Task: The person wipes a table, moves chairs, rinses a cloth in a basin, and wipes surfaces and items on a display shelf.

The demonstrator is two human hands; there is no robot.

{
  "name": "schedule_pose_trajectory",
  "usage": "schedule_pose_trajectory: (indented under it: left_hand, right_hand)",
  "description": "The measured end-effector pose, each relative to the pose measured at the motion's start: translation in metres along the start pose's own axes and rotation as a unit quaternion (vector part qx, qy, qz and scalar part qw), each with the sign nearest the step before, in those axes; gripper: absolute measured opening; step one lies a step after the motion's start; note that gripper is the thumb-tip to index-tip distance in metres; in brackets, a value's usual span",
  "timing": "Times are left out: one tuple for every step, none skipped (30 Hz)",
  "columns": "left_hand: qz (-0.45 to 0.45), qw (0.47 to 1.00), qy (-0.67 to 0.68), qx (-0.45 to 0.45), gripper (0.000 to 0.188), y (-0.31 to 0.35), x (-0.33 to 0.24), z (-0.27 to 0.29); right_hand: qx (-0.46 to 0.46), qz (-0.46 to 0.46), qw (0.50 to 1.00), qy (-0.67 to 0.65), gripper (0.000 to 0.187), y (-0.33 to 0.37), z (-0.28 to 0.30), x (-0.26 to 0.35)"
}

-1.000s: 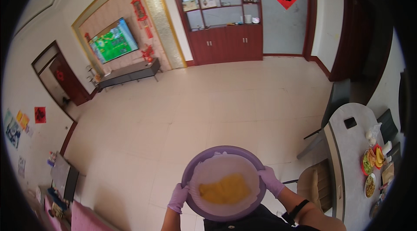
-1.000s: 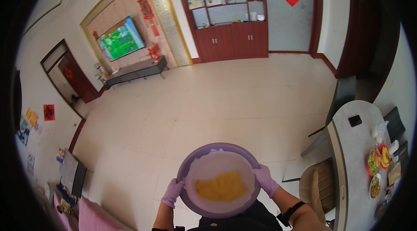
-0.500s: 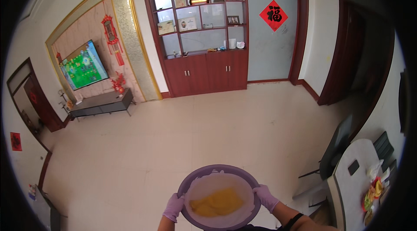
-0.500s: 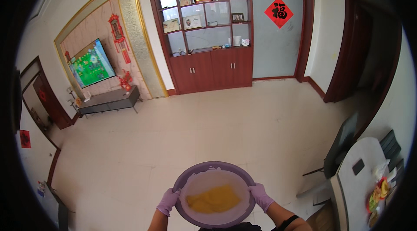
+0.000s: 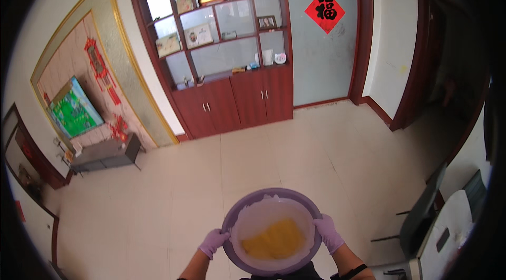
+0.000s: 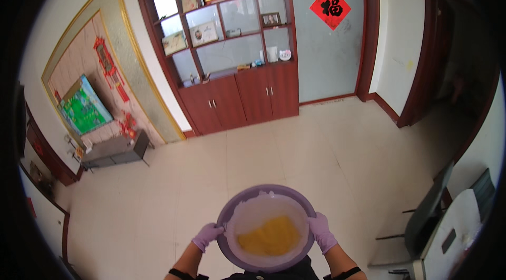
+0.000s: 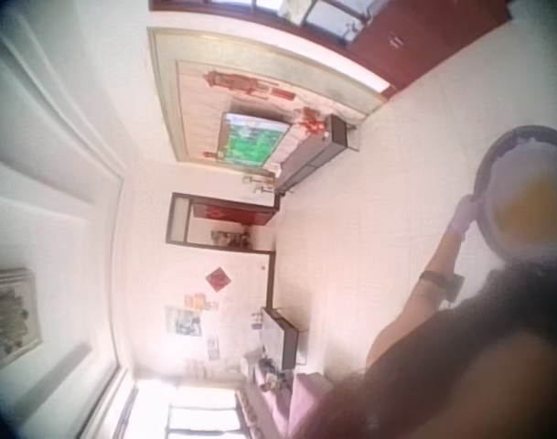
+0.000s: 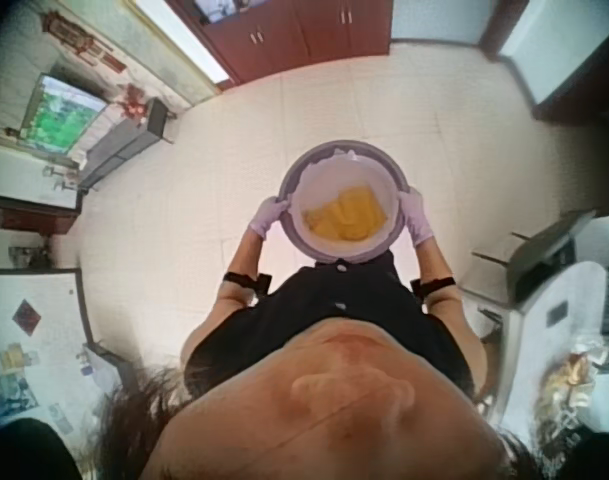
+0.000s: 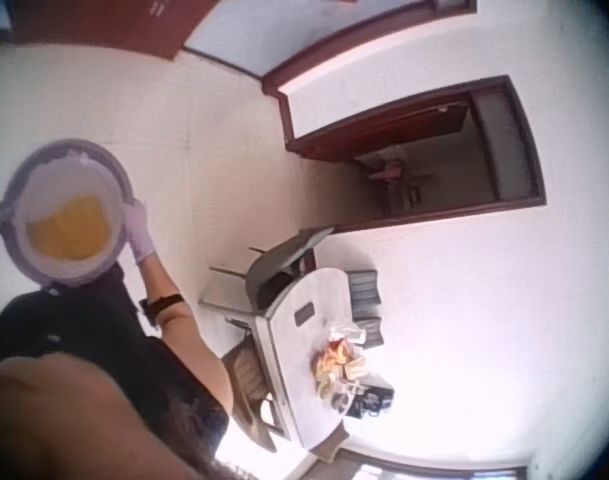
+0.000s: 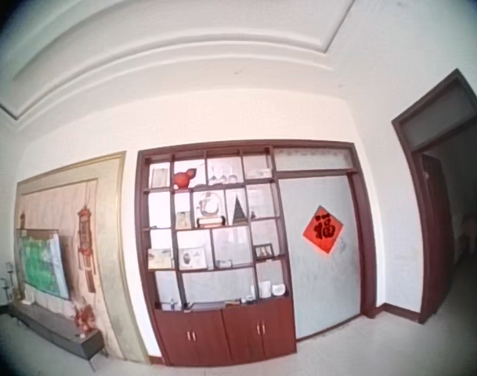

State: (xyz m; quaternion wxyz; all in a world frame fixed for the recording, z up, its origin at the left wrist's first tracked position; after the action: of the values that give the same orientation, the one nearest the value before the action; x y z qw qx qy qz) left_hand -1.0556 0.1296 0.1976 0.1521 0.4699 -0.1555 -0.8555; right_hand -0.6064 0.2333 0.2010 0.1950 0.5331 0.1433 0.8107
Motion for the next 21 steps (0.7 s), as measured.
schedule_pose_trajectory:
  left_hand:
    - [0.027,1.0,0.0,-0.015,0.04,-0.03,-0.005,0.01]
    - [0.027,0.999,0.019,-0.041,0.038,-0.052,-0.012,0.018]
    - [0.013,0.997,0.06,-0.049,0.038,-0.077,-0.025,0.027]
    - [0.018,0.992,0.109,-0.056,0.037,-0.097,-0.033,0.033]
    - [0.017,0.988,0.129,-0.084,0.038,-0.117,-0.043,0.044]
    - [0.021,0.982,0.151,-0.115,0.039,-0.136,-0.051,0.056]
    - [0.028,0.972,0.178,-0.15,0.04,-0.153,-0.057,0.067]
    - [0.024,0.97,0.184,-0.156,0.04,-0.173,-0.065,0.077]
    - [0.019,0.967,0.195,-0.165,0.041,-0.195,-0.072,0.085]
    - [0.014,0.962,0.206,-0.177,0.042,-0.219,-0.077,0.093]
    - [0.011,0.962,0.201,-0.186,0.042,-0.243,-0.082,0.1]
    - [0.008,0.964,0.199,-0.178,0.042,-0.268,-0.085,0.104]
    - [0.006,0.966,0.197,-0.169,0.041,-0.299,-0.088,0.108]
    - [0.001,0.968,0.192,-0.161,0.041,-0.33,-0.093,0.115]
    - [0.014,0.976,0.165,-0.143,0.042,-0.356,-0.093,0.116]
    - [0.02,0.982,0.133,-0.129,0.043,-0.386,-0.094,0.122]
    - [0.034,0.989,0.094,-0.111,0.044,-0.419,-0.098,0.131]
    - [0.024,0.991,0.078,-0.103,0.046,-0.455,-0.104,0.141]
    - [0.025,0.994,0.06,-0.092,0.049,-0.49,-0.105,0.147]
    - [0.045,0.996,0.029,-0.072,0.051,-0.509,-0.1,0.149]
    - [0.065,0.993,0.078,-0.061,0.052,-0.533,-0.097,0.15]
  right_hand:
    - [-0.021,0.005,0.999,0.043,0.038,-0.029,-0.003,0.019]
    - [-0.004,0.007,0.999,0.035,0.039,-0.05,-0.012,0.032]
    - [0.006,0.004,0.999,0.033,0.04,-0.076,-0.014,0.049]
    - [0.011,0.001,0.999,0.04,0.041,-0.1,-0.016,0.064]
    - [-0.009,0.028,0.998,0.06,0.043,-0.122,-0.019,0.086]
    - [-0.004,0.024,0.997,0.072,0.043,-0.142,-0.025,0.1]
    - [-0.003,0.023,0.996,0.084,0.042,-0.165,-0.031,0.115]
    - [-0.003,0.025,0.995,0.096,0.042,-0.191,-0.038,0.133]
    - [-0.007,0.031,0.994,0.106,0.042,-0.216,-0.042,0.149]
    - [-0.011,0.036,0.993,0.114,0.041,-0.241,-0.05,0.164]
    - [-0.013,0.038,0.992,0.123,0.04,-0.264,-0.057,0.177]
    - [-0.008,0.037,0.992,0.124,0.04,-0.286,-0.065,0.188]
    - [-0.004,0.035,0.992,0.124,0.04,-0.31,-0.072,0.198]
    - [-0.003,0.035,0.992,0.119,0.041,-0.334,-0.077,0.213]
    - [-0.003,0.021,0.992,0.128,0.041,-0.354,-0.082,0.219]
    - [-0.008,0.012,0.991,0.129,0.041,-0.374,-0.087,0.23]
    - [-0.012,-0.018,0.991,0.133,0.041,-0.398,-0.091,0.241]
    - [-0.02,0.013,0.991,0.128,0.041,-0.422,-0.096,0.262]
    - [-0.025,0.022,0.991,0.132,0.04,-0.446,-0.101,0.278]
    - [-0.022,0.021,0.99,0.14,0.04,-0.46,-0.108,0.287]
    - [-0.006,0.021,0.989,0.146,0.042,-0.482,-0.115,0.3]
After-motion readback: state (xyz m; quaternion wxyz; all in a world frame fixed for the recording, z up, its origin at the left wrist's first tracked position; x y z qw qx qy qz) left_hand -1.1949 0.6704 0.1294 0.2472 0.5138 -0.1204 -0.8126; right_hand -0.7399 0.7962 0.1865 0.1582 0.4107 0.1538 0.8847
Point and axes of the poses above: each hand's wrist, its own y-axis away from the middle knuckle, its own z-axis out of the back of the hand, x = y × z, the point moved 9 cm from there along -y, towards the middle knuckle, and after that the axes turned 10 degrees about -z, right-handed, at the moved point
